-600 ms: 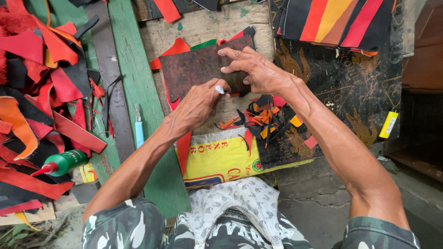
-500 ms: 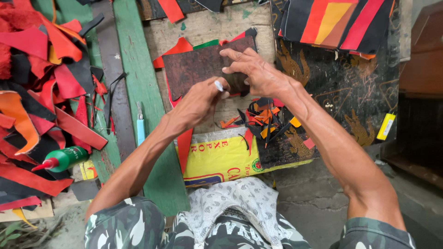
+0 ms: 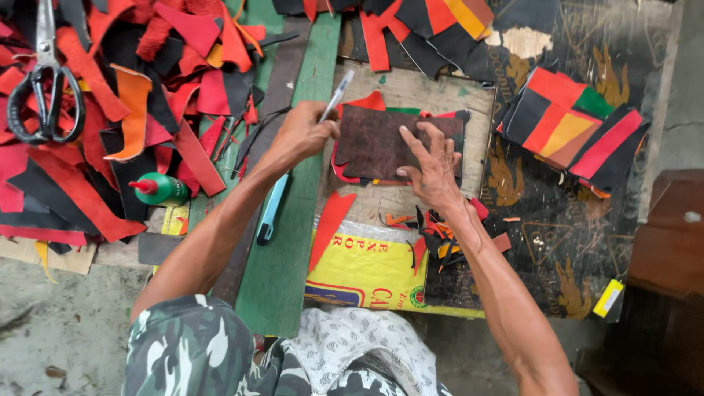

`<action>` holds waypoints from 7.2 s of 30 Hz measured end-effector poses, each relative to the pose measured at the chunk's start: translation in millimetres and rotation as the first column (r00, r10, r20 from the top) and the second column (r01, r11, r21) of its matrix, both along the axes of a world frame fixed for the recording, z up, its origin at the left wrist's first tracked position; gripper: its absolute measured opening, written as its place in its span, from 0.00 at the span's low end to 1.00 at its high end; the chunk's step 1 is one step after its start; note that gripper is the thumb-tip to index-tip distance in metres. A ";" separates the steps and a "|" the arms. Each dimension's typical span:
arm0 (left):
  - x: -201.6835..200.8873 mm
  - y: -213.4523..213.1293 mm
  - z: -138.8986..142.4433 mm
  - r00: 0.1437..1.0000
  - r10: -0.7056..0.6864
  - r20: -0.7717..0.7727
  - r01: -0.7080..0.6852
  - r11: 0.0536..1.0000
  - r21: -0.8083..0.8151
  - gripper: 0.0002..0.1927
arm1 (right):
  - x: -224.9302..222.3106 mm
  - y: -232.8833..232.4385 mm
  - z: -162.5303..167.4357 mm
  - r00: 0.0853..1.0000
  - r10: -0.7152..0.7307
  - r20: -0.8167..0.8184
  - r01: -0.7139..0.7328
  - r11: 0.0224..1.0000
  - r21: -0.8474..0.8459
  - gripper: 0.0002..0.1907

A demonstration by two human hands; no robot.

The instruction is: The person marks a dark leather backing with a pen, cuts colored leather scraps with scissors, applies glue from a bottle, and presses the colored pieces onto the backing to build a patchwork panel, adding and trimming pieces one at a time.

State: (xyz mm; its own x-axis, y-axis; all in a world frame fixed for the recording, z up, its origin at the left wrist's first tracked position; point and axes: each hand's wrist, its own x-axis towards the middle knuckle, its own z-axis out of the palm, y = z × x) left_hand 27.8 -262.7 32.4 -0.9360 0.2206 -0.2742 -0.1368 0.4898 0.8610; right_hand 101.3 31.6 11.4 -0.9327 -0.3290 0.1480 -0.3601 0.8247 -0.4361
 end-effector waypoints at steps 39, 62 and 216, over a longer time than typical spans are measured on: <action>51.1 -94.7 -103.4 0.895 -0.390 -0.218 0.330 0.906 -0.266 0.22 | 38.7 -125.4 -143.6 0.980 -0.063 0.190 0.103 0.973 -0.206 0.60; 22.0 -109.8 -163.2 0.984 -0.177 -0.029 0.177 0.931 0.319 0.16 | 32.0 -69.1 -173.3 0.892 -0.373 0.256 0.419 0.469 -0.778 0.19; 336.4 -151.0 -157.6 0.944 0.330 -0.010 -0.284 0.825 0.488 0.19 | 242.3 -251.1 -154.9 0.862 -0.124 0.492 0.442 -0.291 -0.849 0.10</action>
